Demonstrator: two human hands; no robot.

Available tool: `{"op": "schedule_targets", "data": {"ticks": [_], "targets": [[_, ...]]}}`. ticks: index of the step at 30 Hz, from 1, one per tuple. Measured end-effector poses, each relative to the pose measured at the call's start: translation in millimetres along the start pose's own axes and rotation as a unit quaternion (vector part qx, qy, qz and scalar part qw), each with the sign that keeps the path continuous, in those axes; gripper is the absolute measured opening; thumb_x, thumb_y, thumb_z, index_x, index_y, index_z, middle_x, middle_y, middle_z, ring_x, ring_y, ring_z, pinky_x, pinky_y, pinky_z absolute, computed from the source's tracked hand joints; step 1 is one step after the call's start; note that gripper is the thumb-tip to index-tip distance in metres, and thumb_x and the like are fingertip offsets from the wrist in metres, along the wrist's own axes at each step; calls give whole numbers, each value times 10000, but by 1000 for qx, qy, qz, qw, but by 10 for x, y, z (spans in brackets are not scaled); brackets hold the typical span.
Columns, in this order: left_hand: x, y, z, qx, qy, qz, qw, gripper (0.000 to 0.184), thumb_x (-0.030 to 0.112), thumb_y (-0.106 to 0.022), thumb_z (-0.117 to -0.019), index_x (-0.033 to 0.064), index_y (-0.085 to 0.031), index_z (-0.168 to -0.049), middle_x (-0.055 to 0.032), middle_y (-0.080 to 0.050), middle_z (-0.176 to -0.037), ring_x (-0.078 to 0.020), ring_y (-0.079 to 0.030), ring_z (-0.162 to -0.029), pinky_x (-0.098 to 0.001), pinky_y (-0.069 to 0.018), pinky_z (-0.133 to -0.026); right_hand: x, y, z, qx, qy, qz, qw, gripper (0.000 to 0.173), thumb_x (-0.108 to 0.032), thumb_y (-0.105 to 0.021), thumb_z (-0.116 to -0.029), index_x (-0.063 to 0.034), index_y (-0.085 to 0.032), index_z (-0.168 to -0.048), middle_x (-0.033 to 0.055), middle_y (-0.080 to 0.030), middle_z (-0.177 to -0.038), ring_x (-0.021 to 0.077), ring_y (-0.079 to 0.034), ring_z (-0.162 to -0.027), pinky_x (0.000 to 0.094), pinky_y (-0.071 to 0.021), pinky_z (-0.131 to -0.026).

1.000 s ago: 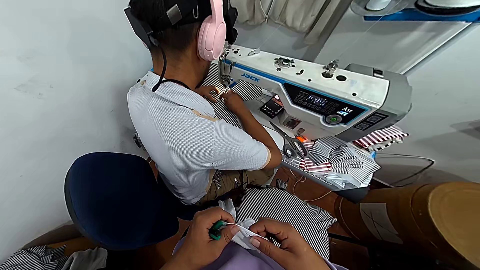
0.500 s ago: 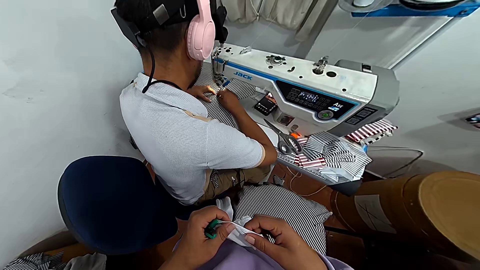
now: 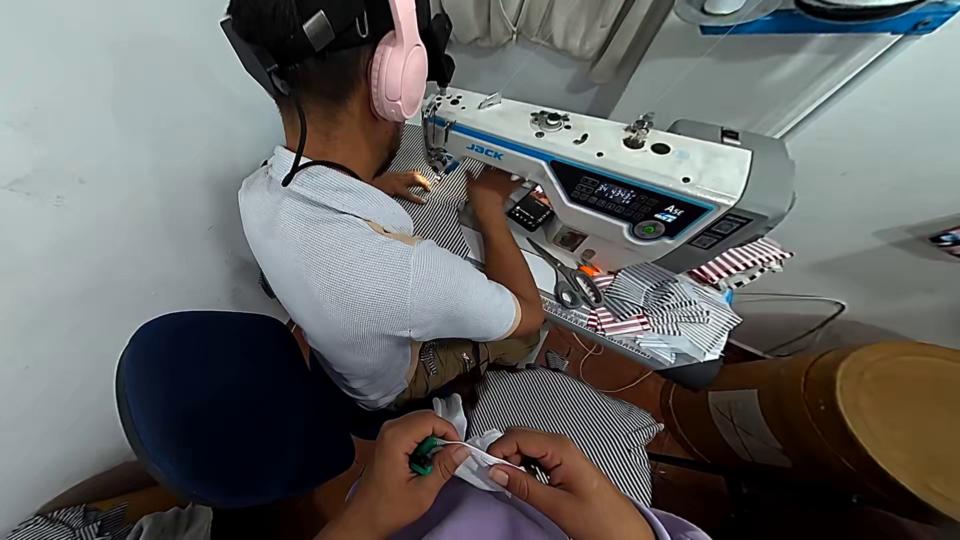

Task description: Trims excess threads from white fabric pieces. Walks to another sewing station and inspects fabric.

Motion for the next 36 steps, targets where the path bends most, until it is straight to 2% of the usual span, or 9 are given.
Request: {"op": "schedule_targets", "data": {"ticks": [36], "targets": [[-14,21,46,3,9,5,1000,248,238,-654,-1007,2,-680,-934,-18,-644,-809,28,-565,-736,-117,-464,-661,7,-40,5,-8,-5,-1,1000,230,-273,-648,-1002,-55,-702,-949,-36,-631,-786,-62,-528,-688,93,-428,-615]]}}
Point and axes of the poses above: each hand's wrist, its own z-axis away from the middle knuckle, its own y-axis out of the back of the hand, x = y × z, the point moved 3 cm from there along -z, towards the middle knuckle
